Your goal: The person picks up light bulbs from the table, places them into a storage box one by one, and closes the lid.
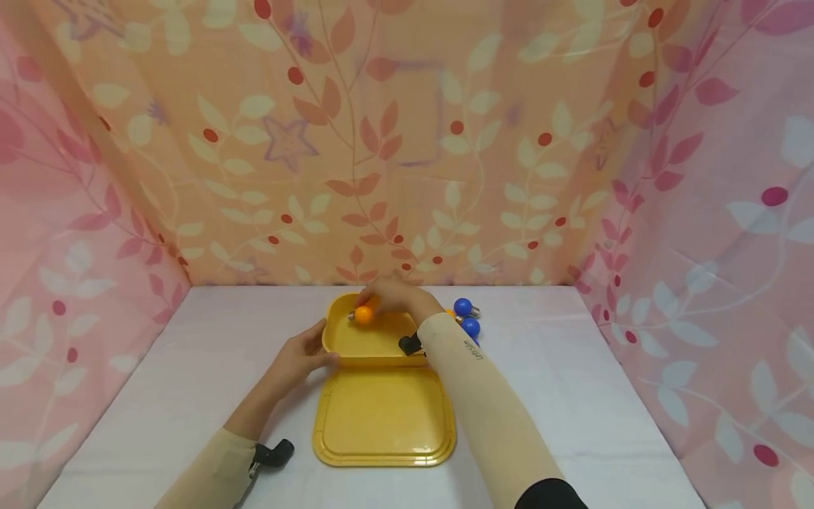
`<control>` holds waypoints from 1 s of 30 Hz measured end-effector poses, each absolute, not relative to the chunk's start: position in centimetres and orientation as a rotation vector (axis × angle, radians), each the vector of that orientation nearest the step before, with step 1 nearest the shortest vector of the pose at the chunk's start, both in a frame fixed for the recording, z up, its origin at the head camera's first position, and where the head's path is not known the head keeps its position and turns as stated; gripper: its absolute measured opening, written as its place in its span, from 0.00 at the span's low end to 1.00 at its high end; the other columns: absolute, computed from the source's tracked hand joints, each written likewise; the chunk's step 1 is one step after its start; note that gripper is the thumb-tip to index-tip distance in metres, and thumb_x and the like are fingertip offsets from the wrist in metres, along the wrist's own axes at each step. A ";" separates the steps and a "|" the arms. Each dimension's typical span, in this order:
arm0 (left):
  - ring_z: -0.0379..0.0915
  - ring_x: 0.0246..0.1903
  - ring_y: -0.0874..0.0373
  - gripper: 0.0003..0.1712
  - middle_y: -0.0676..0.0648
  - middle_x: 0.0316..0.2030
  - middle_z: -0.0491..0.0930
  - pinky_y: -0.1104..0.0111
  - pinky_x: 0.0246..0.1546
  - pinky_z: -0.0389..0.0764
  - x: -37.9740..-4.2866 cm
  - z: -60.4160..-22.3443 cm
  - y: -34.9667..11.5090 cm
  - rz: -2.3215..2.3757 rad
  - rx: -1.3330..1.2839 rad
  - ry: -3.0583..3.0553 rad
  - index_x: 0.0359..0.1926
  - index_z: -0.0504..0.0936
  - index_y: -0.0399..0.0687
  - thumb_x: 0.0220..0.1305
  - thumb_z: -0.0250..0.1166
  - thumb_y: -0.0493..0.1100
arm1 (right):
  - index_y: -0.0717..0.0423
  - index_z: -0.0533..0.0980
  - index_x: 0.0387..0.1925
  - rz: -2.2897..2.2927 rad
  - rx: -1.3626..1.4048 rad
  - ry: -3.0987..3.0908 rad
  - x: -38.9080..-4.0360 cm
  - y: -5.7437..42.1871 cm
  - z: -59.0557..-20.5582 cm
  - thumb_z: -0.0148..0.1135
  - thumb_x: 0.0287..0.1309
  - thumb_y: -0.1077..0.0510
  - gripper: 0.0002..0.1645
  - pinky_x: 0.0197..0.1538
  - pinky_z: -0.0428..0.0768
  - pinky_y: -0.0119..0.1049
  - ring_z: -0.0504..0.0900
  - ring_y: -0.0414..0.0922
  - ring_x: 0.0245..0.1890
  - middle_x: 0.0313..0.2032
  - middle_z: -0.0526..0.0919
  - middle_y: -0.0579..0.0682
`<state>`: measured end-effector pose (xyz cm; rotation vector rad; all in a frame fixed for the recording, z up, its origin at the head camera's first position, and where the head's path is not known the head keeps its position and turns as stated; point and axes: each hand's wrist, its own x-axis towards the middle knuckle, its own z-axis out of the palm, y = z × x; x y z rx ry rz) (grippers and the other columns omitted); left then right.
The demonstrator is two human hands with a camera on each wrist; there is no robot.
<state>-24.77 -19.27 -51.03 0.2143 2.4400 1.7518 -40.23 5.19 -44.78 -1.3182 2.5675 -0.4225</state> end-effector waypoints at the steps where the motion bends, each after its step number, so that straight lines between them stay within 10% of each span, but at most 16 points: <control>1: 0.59 0.75 0.49 0.55 0.43 0.79 0.55 0.60 0.71 0.67 -24.7 -51.0 -19.3 1.753 0.209 2.438 0.81 0.51 0.43 0.62 0.75 0.44 | 0.42 0.84 0.58 -0.410 -1.329 2.569 -40.2 4.9 -44.8 0.72 0.61 0.59 0.23 0.76 0.62 0.51 0.74 0.45 0.63 0.57 0.85 0.41; 30: 0.62 0.74 0.47 0.55 0.43 0.78 0.59 0.55 0.72 0.67 -24.8 -51.4 -19.2 1.713 0.187 2.493 0.81 0.54 0.45 0.61 0.76 0.45 | 0.44 0.83 0.59 -0.662 -1.276 2.752 -37.1 9.2 -41.4 0.69 0.65 0.57 0.21 0.76 0.64 0.55 0.71 0.50 0.68 0.60 0.83 0.43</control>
